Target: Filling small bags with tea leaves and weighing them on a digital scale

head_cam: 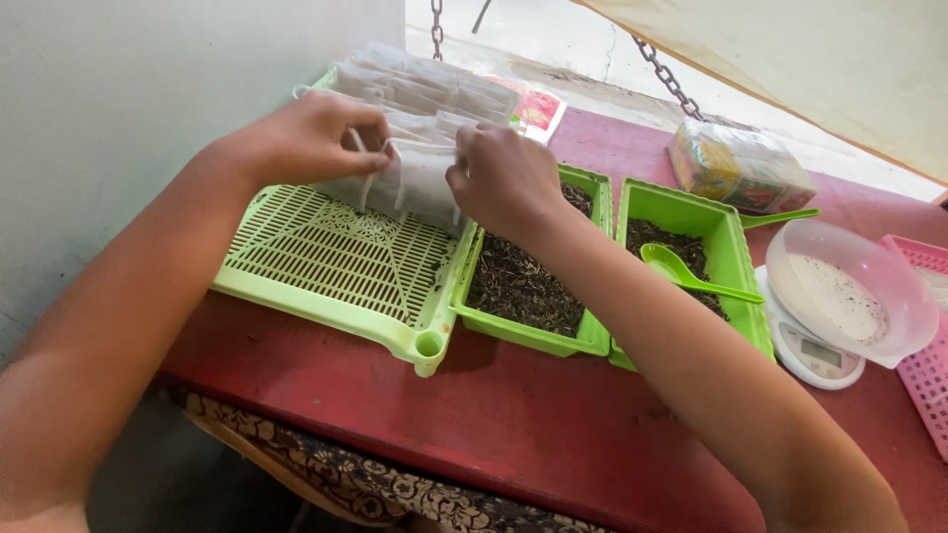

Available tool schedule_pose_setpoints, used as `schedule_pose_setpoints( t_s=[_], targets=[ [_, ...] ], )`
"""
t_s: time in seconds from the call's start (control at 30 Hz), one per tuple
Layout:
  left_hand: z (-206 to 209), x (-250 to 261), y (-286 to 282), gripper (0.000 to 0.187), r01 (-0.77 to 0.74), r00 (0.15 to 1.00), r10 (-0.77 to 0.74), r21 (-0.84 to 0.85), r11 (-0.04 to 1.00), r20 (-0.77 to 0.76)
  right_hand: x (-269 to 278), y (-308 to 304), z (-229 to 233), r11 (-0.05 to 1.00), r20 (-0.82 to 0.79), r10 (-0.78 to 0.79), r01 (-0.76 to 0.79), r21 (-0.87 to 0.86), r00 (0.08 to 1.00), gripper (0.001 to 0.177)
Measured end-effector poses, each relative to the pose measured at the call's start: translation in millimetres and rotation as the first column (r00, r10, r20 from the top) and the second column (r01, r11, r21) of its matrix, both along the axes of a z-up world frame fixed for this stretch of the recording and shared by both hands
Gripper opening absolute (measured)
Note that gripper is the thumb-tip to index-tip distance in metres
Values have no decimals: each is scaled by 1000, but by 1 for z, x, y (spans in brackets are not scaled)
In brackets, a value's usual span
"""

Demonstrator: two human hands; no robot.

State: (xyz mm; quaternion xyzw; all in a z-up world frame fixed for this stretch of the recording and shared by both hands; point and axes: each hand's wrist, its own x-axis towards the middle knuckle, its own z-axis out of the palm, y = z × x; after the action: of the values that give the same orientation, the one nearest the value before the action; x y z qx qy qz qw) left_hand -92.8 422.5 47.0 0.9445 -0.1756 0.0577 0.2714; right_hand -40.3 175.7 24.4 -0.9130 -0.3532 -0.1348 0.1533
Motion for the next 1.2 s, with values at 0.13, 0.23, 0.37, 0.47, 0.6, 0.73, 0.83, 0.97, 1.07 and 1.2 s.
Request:
schedule_pose_setpoints(
  t_s=[0.13, 0.23, 0.37, 0.47, 0.6, 0.73, 0.83, 0.97, 1.07, 1.2],
  targets=[
    [-10, 14, 9, 21, -77, 995, 91, 240, 968, -48, -18, 0, 15, 1000, -34, -25, 24, -16, 999, 19],
    [-12, 14, 10, 23, -87, 988, 127, 376, 922, -82, -34, -2, 27, 999, -152, -23, 29, 37, 988, 24],
    [-3, 4, 10, 23, -179, 978, 209, 432, 884, -21, -25, -1, 16, 998, -77, -49, 46, -33, 996, 21],
    [-5, 7, 11, 22, -197, 970, 239, 418, 887, -51, -24, -2, 15, 997, -20, -43, 41, -70, 999, 18],
    [18, -15, -14, 21, -207, 947, 293, 441, 873, -135, -11, 0, 1, 987, 174, -93, 113, -111, 980, 23],
    [19, -17, -18, 16, -205, 950, 286, 444, 872, -123, -13, -2, 6, 993, 255, -32, 61, -105, 966, 12],
    [16, -14, -23, 25, -198, 959, 274, 526, 827, -70, -16, -1, 9, 1000, 221, -8, 9, -4, 975, 25],
    [3, -2, -25, 37, -97, 995, 90, 585, 805, 40, -14, -1, 7, 960, 334, 227, -269, 83, 915, 48],
    [4, -7, -32, 32, -88, 996, 86, 607, 790, 33, -17, -1, 8, 944, 382, 311, -331, -14, 870, 36],
    [2, -7, -32, 34, -88, 996, 90, 613, 785, 28, -16, -2, 4, 959, 343, 269, -216, -185, 900, 25]
  ],
)
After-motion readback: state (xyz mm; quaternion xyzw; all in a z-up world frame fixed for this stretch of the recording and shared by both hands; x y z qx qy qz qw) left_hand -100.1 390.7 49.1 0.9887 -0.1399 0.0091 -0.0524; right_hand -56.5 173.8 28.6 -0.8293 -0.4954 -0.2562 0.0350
